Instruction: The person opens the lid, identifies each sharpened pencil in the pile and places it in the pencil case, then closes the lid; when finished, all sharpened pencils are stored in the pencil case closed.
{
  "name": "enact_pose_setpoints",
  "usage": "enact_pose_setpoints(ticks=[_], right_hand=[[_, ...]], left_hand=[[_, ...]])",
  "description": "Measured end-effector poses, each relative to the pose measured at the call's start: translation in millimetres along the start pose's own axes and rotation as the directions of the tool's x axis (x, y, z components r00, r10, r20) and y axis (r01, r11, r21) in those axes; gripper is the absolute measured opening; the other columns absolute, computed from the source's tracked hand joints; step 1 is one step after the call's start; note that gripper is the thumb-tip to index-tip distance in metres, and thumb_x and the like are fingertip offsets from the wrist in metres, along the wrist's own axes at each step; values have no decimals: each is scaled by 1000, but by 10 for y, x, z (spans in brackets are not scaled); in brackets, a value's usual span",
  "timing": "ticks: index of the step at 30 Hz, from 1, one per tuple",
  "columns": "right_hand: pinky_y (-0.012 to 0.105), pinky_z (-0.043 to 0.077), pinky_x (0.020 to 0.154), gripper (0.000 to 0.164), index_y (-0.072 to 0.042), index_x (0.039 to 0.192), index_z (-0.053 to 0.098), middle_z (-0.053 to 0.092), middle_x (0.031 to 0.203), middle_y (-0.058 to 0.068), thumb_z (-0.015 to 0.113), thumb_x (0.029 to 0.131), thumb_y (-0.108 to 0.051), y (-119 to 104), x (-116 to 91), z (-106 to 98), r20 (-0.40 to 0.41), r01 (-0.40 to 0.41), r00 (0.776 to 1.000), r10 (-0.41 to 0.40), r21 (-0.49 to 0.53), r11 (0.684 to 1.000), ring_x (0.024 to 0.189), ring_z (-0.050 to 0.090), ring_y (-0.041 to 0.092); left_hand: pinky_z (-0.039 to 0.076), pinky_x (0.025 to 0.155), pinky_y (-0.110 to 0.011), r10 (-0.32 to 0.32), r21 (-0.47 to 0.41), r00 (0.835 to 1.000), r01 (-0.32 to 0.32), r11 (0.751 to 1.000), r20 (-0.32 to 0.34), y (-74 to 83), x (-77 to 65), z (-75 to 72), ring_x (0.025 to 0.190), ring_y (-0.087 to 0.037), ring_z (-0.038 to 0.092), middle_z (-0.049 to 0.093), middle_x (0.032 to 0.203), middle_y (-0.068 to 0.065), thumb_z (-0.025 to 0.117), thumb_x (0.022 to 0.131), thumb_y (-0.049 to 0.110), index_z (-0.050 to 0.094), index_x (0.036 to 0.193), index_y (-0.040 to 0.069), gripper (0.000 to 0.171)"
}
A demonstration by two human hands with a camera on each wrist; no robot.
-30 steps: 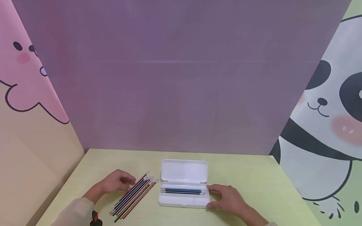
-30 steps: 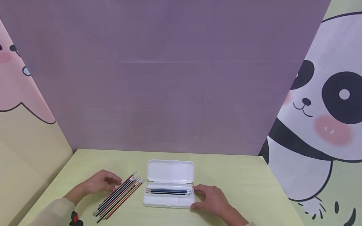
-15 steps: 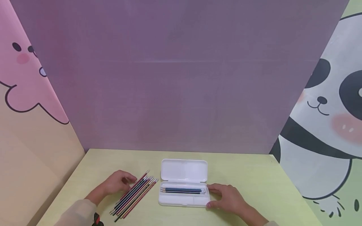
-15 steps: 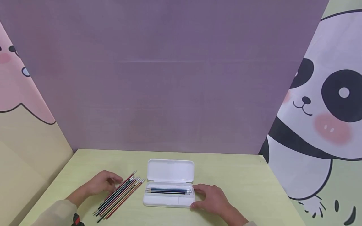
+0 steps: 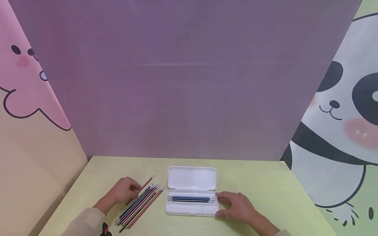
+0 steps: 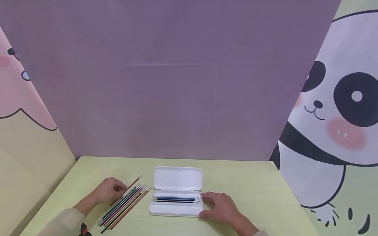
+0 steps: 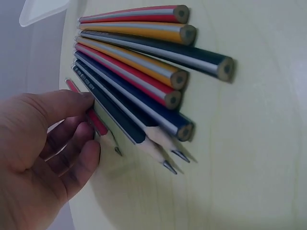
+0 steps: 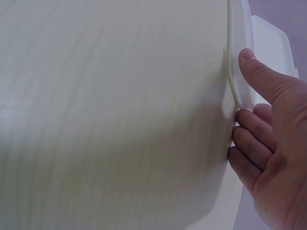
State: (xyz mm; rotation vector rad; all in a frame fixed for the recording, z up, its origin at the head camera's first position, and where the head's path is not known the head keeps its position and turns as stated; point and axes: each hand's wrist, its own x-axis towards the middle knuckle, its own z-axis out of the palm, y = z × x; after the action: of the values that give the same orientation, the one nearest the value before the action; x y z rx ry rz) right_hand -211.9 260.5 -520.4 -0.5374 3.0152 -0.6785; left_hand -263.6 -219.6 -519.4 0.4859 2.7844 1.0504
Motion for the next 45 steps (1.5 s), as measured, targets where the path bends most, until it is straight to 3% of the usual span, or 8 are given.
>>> enact_pose_setpoints(ticks=[7, 12, 17, 25, 38, 45], right_hand=[[53, 48, 99, 76, -23, 130, 70, 76, 119, -10, 88, 66, -61, 5, -1, 20, 8, -2, 1000, 2, 4, 1000, 119, 68, 29], [53, 47, 100, 75, -24, 129, 70, 76, 119, -11, 88, 66, -60, 9, -10, 25, 7, -5, 1000, 5, 9, 1000, 119, 68, 28], [54, 46, 101, 74, -24, 129, 71, 76, 117, -11, 89, 65, -59, -1, -30, 12, 4, -19, 1000, 19, 25, 999, 120, 68, 28], [54, 47, 101, 74, -24, 129, 71, 76, 116, -12, 88, 66, -59, -5, -30, -1, -6, -7, 1000, 7, 20, 1000, 119, 68, 27], [53, 47, 100, 74, -23, 130, 70, 76, 117, -13, 87, 68, -60, -28, -22, -23, -7, 6, 1000, -5, 7, 1000, 119, 68, 26], [53, 46, 101, 75, -23, 131, 69, 76, 118, -12, 87, 69, -61, -18, 5, 0, 5, 6, 1000, -6, 2, 1000, 119, 68, 25]], left_hand=[[53, 68, -31, 0, -21, 1000, 0, 1000, -17, -35, -41, -13, 75, -13, 61, 73, 87, -2, 74, 83, 1, 78, 99, 0, 17], [51, 62, -29, -2, -55, 1000, 1, 999, -19, -47, -54, -26, 72, -16, 59, 71, 85, -1, 72, 85, 1, 78, 102, 1, 18], [49, 54, -28, 17, -70, 999, -19, 997, -32, 52, -31, -71, 66, -15, 56, 67, 81, 0, 70, 88, 0, 77, 103, 1, 17], [50, 63, -26, 96, -56, 995, -98, 994, -38, 356, 126, -78, 75, -14, 58, 69, 88, 2, 71, 92, 4, 77, 106, 3, 16], [53, 69, -26, 131, -123, 989, -121, 985, 71, 1079, 529, 299, 81, -15, 59, 73, 95, 2, 76, 90, 5, 81, 106, 12, 18], [54, 73, -26, 176, -161, 976, -155, 975, 128, 1314, 721, 621, 80, -12, 62, 75, 92, 1, 77, 89, 4, 82, 101, 14, 17]])
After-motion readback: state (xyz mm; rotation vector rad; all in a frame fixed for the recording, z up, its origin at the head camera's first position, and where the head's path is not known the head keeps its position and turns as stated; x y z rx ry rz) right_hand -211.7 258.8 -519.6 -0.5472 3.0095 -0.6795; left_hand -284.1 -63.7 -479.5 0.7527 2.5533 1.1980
